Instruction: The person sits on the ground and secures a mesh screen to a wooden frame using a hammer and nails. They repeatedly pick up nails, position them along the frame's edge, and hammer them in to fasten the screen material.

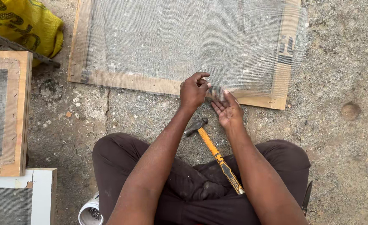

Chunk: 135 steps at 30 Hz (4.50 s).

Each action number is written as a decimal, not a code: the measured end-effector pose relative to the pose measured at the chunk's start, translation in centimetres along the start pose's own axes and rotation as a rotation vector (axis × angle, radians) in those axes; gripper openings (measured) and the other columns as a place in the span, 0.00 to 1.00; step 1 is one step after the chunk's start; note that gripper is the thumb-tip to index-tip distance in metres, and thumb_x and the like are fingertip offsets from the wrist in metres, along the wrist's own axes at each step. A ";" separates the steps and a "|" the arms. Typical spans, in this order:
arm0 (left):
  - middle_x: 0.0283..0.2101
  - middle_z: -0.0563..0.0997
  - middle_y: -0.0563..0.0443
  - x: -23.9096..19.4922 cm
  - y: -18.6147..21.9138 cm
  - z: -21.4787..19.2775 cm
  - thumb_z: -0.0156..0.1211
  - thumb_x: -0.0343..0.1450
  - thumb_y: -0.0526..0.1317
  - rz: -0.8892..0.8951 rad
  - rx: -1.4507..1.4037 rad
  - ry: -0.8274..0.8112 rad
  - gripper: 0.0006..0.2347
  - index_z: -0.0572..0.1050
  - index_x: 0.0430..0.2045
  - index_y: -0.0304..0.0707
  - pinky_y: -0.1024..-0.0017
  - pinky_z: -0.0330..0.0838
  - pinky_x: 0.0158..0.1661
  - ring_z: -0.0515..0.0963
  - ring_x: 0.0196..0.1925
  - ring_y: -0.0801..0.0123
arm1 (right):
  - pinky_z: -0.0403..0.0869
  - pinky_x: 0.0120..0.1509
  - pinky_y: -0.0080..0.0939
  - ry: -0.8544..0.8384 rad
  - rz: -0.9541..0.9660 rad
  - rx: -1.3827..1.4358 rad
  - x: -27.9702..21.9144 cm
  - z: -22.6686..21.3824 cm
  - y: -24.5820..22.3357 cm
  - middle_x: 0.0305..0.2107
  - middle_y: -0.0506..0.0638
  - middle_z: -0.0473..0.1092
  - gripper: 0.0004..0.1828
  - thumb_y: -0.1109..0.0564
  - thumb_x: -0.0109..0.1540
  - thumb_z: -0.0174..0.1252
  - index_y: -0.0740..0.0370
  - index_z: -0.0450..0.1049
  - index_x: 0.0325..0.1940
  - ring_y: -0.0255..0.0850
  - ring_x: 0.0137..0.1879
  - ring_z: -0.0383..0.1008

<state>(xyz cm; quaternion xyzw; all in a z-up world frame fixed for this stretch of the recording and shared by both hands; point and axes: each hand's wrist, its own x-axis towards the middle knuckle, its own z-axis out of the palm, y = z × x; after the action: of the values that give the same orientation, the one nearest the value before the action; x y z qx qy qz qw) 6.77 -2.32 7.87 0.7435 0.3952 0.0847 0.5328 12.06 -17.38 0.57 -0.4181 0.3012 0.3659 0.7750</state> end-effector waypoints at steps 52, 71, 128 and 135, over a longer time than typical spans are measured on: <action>0.34 0.80 0.47 2.1 -3.1 2.9 0.59 0.72 0.34 0.242 0.302 -0.158 0.04 0.80 0.28 0.34 0.60 0.77 0.37 0.82 0.35 0.61 | 0.81 0.61 0.60 0.399 -0.111 0.039 -1.9 2.4 1.9 0.47 0.73 0.70 0.30 0.72 0.57 0.61 0.83 0.57 0.60 0.67 0.55 0.77; 0.35 0.81 0.43 2.2 -2.5 2.8 0.63 0.69 0.34 0.363 0.545 -0.243 0.03 0.81 0.29 0.33 0.60 0.78 0.39 0.82 0.38 0.57 | 0.84 0.54 0.56 0.366 -0.168 -0.016 -1.0 1.8 2.8 0.41 0.68 0.74 0.20 0.71 0.58 0.61 0.81 0.65 0.52 0.58 0.45 0.81; 0.35 0.77 0.58 0.4 -7.5 3.2 0.67 0.71 0.39 0.398 0.215 -0.139 0.02 0.84 0.32 0.45 0.64 0.73 0.54 0.77 0.40 0.71 | 0.80 0.27 0.38 -0.134 0.034 -1.569 -18.9 -0.3 -5.6 0.37 0.53 0.78 0.49 0.62 0.58 0.62 0.46 0.52 0.81 0.37 0.22 0.74; 0.34 0.77 0.57 1.1 -6.4 2.2 0.68 0.69 0.37 0.461 0.247 -0.109 0.03 0.84 0.31 0.42 0.59 0.68 0.56 0.77 0.43 0.69 | 0.79 0.36 0.43 -0.025 -0.978 -1.607 -15.1 0.7 -3.4 0.39 0.61 0.78 0.40 0.64 0.59 0.62 0.57 0.61 0.76 0.42 0.34 0.80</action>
<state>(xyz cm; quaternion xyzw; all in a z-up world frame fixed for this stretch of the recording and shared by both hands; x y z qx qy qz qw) 5.50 -2.47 1.09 0.8767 0.1935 0.1145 0.4253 6.64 -22.86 14.01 -0.9039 -0.2588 0.1026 0.3247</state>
